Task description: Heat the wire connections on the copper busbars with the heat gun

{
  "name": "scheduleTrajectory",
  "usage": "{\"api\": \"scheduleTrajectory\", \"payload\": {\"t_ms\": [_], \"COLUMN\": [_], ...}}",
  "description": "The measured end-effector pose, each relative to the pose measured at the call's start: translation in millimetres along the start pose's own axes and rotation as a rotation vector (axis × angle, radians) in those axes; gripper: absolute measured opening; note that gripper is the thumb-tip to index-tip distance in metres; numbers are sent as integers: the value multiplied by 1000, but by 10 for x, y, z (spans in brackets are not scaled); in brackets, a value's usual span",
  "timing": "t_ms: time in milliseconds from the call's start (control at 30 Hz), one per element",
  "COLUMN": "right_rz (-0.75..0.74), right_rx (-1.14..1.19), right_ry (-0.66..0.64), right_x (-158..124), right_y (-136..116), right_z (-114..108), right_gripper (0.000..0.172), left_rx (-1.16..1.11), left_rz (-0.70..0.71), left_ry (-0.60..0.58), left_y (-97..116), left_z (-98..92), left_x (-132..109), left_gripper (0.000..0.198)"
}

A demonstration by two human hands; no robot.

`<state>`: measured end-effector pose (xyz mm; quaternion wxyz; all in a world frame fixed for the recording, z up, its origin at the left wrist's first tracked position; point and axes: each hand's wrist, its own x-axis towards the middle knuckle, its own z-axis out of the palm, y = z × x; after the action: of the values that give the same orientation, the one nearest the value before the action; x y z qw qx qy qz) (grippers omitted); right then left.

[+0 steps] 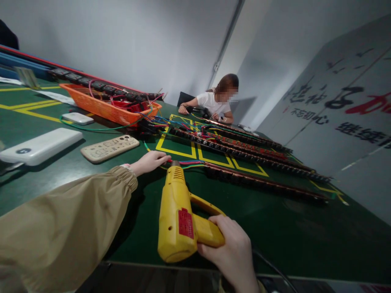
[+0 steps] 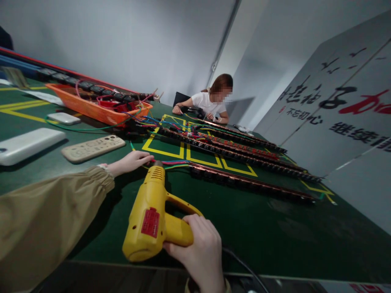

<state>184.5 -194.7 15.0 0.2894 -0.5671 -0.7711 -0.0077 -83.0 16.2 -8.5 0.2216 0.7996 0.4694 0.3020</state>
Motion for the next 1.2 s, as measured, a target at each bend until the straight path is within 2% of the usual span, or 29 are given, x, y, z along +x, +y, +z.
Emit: {"api": "scheduleTrajectory", "payload": {"t_ms": [233,467,567,700,800,1033,1200], "right_rz": [46,44,-6,-191,-259,-86,-85], "right_rx": [-86,-159,-196,-305,-314,-158,-111], "right_ry": [14,57,61,100,95,-74,-142], "right_x": [-38,-96,-104,-82,-50,123,232], "right_y": [193,358,363,253,102,-180,-314], "right_z": [-77,-80,-108,-157,-137,-46,21], "right_gripper": [32,37,40,67,84,114,112], "left_rx": [83,79,82,92,101,104,117], "left_rz": [75,59,49,46,34,2,-28], "left_ry": [60,44,52,78,83,79,107], "left_y": [23,23,22,26,36,39,-4], "left_z": [-6,-12,-5,6,8,10,29], "left_x": [-32,-34,-29,-19,-16,-16,21], "left_gripper": [40,34,34,33,32,33,34]}}
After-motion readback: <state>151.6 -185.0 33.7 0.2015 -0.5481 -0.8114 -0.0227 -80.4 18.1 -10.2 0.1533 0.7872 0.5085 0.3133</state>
